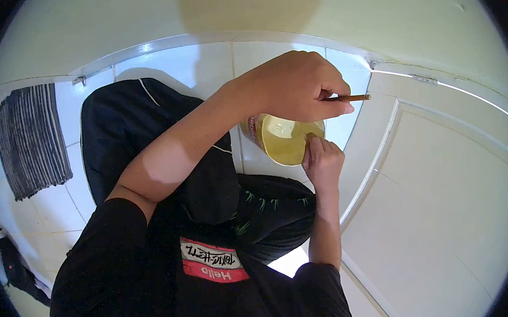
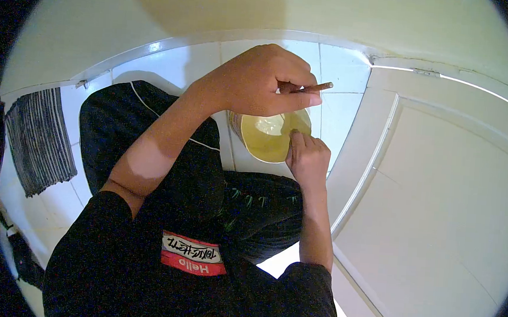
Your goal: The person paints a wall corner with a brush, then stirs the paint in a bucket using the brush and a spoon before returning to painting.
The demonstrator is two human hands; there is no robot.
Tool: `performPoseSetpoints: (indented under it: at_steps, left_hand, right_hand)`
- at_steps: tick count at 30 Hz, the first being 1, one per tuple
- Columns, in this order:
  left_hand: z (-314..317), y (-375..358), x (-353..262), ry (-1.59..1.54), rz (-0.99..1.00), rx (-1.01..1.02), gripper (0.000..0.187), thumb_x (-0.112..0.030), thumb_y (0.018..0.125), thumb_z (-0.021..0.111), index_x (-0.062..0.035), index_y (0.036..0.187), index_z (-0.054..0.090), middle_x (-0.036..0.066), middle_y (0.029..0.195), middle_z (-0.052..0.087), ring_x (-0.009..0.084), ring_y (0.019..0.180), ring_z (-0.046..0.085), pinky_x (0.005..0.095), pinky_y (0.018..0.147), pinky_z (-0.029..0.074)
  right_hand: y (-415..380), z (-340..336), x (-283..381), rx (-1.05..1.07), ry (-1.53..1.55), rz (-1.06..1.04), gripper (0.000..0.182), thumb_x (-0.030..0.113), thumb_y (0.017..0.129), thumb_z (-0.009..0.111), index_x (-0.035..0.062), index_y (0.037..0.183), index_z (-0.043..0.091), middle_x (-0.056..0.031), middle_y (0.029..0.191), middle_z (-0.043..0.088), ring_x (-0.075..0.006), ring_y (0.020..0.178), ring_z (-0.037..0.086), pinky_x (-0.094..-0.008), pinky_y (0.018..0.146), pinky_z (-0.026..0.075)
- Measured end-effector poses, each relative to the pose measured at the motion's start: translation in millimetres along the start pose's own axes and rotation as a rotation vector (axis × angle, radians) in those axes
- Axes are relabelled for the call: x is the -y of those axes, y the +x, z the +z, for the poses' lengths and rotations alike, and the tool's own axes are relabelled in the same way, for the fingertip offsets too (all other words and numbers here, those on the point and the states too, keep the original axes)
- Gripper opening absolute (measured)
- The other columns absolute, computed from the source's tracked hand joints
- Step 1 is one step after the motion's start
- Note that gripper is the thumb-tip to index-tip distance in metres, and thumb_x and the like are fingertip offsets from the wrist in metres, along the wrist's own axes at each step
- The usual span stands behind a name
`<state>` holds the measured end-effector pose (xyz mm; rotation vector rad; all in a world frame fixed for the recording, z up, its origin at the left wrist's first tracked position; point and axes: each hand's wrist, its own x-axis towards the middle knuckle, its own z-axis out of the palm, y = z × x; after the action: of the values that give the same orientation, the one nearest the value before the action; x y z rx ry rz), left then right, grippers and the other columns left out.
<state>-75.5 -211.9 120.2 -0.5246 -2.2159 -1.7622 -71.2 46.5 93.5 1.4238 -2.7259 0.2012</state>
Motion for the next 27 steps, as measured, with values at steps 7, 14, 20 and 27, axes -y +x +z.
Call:
performPoseSetpoints:
  at_steps: [7,14,20,27]
  left_hand:
    - [-0.7,0.2,-1.2,0.017,-0.007,0.011,0.028,-0.028,0.092,0.069,-0.0033,0.079,0.069,0.009,0.061,0.053,0.0237,0.053,0.050,0.0387,0.053,0.039]
    - [-0.4,0.1,-2.2,0.024,-0.012,0.000,0.028,-0.028,0.091,0.070,-0.0028,0.079,0.069,0.010,0.062,0.054,0.0238,0.054,0.051,0.0390,0.053,0.039]
    - [2.9,0.1,2.7,0.005,0.006,0.006,0.028,-0.029,0.091,0.070,-0.0025,0.083,0.070,0.010,0.064,0.056,0.0249,0.055,0.052,0.0392,0.054,0.040]
    - [3.5,0.1,1.1,0.048,-0.003,0.021,0.031,-0.028,0.092,0.069,-0.0022,0.076,0.065,0.010,0.063,0.052,0.0246,0.055,0.050,0.0387,0.055,0.039]
  right_hand:
    - [-10.2,-20.3,13.4,0.218,0.020,-0.006,0.014,0.000,0.075,0.069,0.0033,0.088,0.065,-0.0105,0.066,0.062,-0.0285,0.057,0.063,-0.0396,0.055,0.050]
    - [-19.3,-23.1,35.2,0.250,0.112,0.042,0.010,0.000,0.078,0.069,0.0036,0.082,0.061,-0.0118,0.064,0.061,-0.0295,0.056,0.063,-0.0402,0.055,0.051]
    - [-23.0,-27.5,41.3,0.276,0.135,0.049,0.007,0.004,0.081,0.067,0.0037,0.083,0.061,-0.0126,0.066,0.063,-0.0303,0.057,0.065,-0.0411,0.056,0.053]
    - [-16.8,-26.8,40.9,0.274,0.226,0.121,0.004,0.004,0.082,0.067,0.0032,0.082,0.062,-0.0149,0.067,0.065,-0.0324,0.059,0.066,-0.0417,0.056,0.053]
